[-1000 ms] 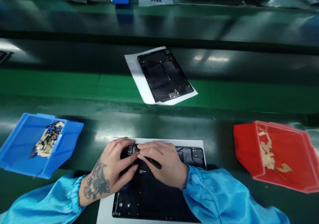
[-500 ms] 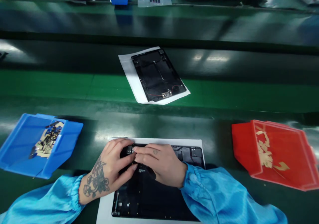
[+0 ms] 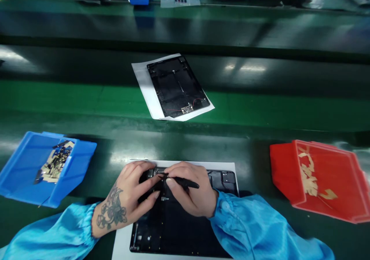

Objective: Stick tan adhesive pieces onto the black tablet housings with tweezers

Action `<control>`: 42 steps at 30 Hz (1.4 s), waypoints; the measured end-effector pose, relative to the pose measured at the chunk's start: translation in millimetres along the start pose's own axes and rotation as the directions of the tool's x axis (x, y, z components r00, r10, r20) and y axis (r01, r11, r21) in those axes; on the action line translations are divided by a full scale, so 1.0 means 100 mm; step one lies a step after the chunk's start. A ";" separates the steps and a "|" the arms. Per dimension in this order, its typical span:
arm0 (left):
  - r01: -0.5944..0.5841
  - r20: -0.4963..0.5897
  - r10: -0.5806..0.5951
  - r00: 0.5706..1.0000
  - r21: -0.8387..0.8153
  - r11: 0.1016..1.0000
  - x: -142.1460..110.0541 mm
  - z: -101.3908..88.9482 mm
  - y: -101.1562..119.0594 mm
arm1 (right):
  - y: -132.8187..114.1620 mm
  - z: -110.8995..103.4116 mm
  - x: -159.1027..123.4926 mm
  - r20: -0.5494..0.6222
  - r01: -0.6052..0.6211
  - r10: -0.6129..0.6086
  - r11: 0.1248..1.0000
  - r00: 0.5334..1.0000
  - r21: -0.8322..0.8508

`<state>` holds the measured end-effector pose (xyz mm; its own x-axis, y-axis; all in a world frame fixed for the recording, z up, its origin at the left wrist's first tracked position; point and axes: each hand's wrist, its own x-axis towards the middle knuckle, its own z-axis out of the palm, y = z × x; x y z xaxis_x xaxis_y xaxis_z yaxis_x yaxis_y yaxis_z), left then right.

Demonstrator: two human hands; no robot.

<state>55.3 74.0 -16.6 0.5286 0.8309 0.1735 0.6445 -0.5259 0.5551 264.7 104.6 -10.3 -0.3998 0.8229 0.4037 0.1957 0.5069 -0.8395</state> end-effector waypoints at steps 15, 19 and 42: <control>-0.004 0.041 0.003 0.999 0.023 1.000 -0.03 0.00 -0.02 | 0.00 0.00 0.00 -0.012 0.003 -0.003 0.999 1.000 0.035; -0.009 0.032 0.009 0.999 0.015 1.000 -0.03 -0.02 -0.02 | 0.01 0.01 -0.01 -0.032 -0.007 0.008 0.999 0.999 0.052; -0.010 0.008 0.009 1.000 0.166 0.986 0.31 0.10 0.10 | -0.49 -0.20 -0.31 -0.130 -0.090 0.116 0.977 0.985 0.193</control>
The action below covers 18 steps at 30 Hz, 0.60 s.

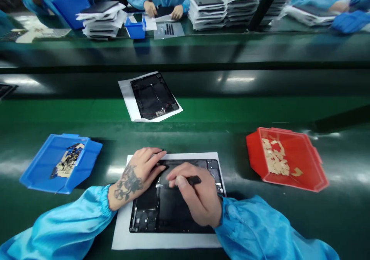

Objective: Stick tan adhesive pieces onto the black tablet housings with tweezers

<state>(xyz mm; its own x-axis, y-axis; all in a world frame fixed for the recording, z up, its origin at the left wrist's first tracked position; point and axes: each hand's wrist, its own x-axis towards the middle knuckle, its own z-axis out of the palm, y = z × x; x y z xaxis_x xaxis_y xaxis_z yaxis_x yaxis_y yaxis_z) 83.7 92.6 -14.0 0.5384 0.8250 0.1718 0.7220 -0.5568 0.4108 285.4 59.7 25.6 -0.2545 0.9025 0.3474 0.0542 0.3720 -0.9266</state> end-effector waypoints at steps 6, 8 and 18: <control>0.069 0.119 -0.070 0.990 0.017 0.998 0.27 0.14 0.07 | -0.14 -0.21 -0.42 0.134 0.124 -0.100 0.975 0.986 -0.184; 0.088 0.109 -0.082 0.991 -0.053 0.995 0.28 0.14 0.06 | -0.13 -0.30 -0.57 0.136 0.138 -0.107 0.960 0.985 -0.244; 0.150 0.010 -0.150 0.989 -0.069 0.986 0.26 0.13 0.09 | 0.07 -0.77 -1.08 -0.032 0.088 -0.113 0.897 0.993 -0.433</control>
<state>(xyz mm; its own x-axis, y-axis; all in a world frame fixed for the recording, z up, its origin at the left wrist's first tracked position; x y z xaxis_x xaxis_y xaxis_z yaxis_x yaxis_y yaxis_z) 110.3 107.9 -17.3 0.4283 0.8982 0.0992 0.7631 -0.4183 0.4927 387.1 -18.5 -7.3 -0.2279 0.8611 0.4546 0.4445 0.5074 -0.7382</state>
